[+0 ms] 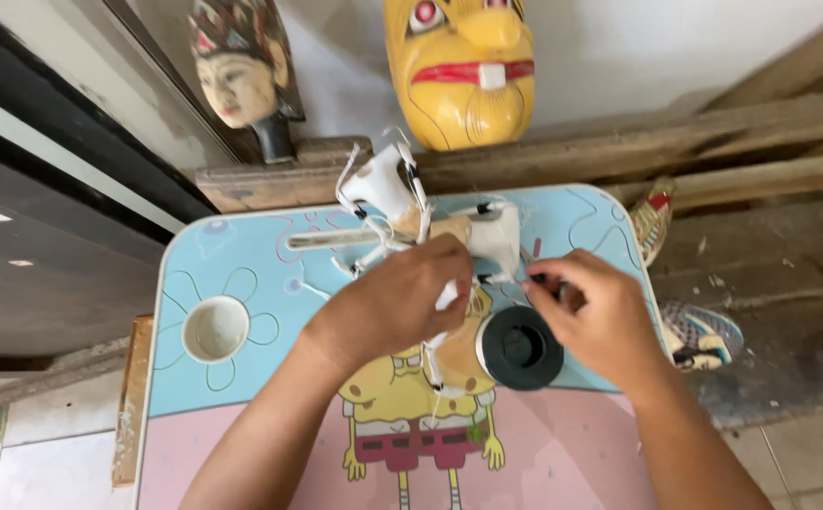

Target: Assembling a small white model or toy by trimming parts with scissors and fitting them together on a small table.

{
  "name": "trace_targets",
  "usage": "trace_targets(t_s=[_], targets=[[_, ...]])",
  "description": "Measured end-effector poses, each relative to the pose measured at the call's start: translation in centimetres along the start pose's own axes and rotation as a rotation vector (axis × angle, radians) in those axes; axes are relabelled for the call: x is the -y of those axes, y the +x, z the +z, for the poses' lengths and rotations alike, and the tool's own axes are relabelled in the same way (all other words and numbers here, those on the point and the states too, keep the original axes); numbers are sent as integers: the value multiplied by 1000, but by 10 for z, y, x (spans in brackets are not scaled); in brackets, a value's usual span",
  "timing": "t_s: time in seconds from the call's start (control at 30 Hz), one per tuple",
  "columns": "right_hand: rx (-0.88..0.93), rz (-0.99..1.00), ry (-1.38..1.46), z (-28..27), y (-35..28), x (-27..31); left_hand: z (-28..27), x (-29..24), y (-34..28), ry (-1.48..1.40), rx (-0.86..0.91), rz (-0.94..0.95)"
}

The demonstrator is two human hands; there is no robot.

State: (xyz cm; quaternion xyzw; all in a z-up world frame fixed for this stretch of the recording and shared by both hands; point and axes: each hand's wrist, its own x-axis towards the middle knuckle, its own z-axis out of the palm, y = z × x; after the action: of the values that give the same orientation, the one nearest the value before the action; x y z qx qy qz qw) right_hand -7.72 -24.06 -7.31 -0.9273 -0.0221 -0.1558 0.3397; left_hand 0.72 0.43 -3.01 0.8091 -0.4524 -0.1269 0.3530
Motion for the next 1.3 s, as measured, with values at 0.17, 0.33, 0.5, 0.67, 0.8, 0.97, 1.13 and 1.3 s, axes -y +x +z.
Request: trace_targets(t_s=[0.17,0.33,0.5,0.67,0.8,0.97,1.13,1.3], targets=[[23,-235,117,25,-11,11,7,-6,-1,-27,30,33],[5,-309,131,38,-11,-5,7,-1,0,-78,17,73],[-75,-360,190,34,3,11,3,0,6,33,-1,67],[-96,-337,253,33,-1,14,0,-8,2,80,-31,62],[-110,-371,264,34,0,12,-4,-7,3,18,-8,128],[-131,-392,313,37,6,7,-15,-17,4,18,2,155],[-108,-367,293,37,-3,6,-8,-14,0,-56,20,156],[-86,-376,331,35,2,7,-7,-12,2,-27,-13,139]])
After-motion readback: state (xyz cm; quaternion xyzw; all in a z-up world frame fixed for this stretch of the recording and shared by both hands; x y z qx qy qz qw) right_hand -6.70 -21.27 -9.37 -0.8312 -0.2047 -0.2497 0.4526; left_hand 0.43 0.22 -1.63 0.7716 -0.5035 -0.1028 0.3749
